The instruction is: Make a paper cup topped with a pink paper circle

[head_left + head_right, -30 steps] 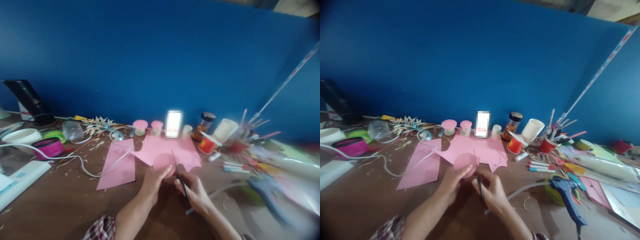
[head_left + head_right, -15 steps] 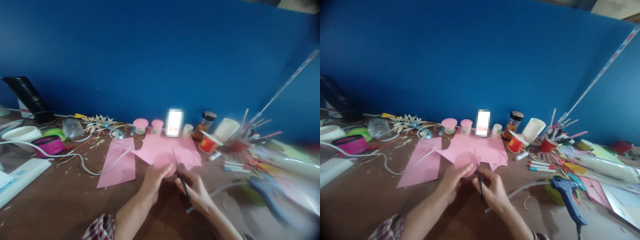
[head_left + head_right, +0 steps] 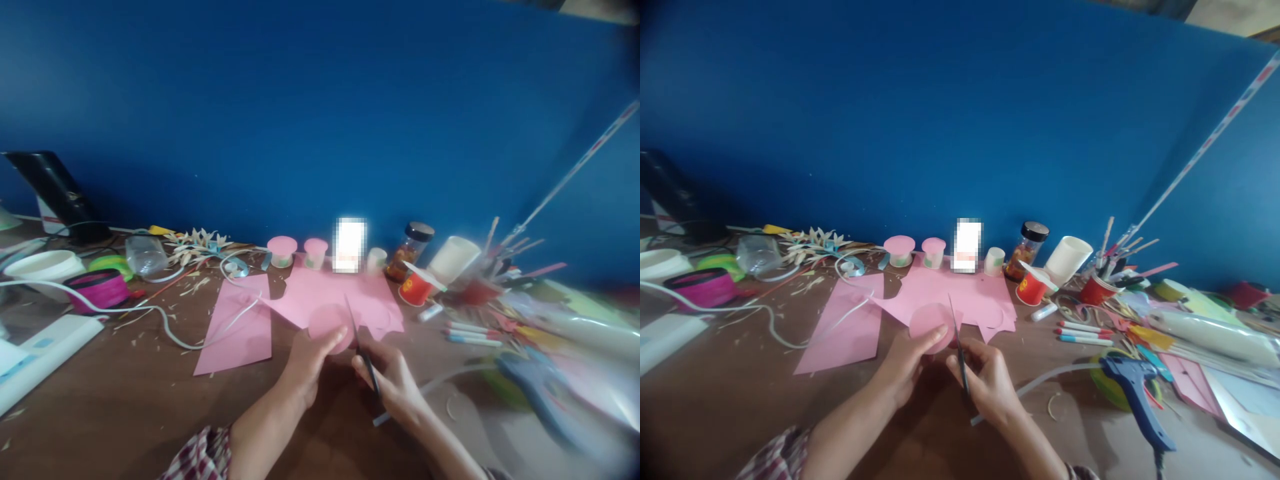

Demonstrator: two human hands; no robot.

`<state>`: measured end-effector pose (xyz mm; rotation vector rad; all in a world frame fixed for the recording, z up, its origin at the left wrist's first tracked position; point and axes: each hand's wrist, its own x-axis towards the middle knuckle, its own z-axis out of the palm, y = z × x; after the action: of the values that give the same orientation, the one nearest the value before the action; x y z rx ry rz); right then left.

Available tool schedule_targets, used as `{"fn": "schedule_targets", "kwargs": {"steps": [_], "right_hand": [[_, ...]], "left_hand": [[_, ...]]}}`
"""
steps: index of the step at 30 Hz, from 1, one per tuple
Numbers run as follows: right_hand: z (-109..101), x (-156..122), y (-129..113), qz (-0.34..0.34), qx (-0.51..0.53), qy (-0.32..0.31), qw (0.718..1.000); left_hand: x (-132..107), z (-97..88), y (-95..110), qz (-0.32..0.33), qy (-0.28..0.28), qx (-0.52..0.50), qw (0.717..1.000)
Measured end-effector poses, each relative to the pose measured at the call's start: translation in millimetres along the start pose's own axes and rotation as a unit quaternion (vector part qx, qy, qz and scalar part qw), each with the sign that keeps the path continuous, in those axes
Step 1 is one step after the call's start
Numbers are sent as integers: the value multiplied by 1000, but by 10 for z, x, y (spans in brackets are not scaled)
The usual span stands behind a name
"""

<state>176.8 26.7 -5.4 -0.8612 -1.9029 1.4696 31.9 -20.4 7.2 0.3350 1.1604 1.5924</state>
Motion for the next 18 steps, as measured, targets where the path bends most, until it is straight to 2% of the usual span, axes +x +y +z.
{"fn": "schedule_targets", "kwargs": {"steps": [7, 18], "right_hand": [[-19, -13, -29, 5, -5, -3, 1000], [-37, 10, -58, 36, 2, -5, 999]], "left_hand": [[-12, 8, 10, 16, 2, 4, 1000], [59, -50, 36, 0, -8, 26, 1000]]}}
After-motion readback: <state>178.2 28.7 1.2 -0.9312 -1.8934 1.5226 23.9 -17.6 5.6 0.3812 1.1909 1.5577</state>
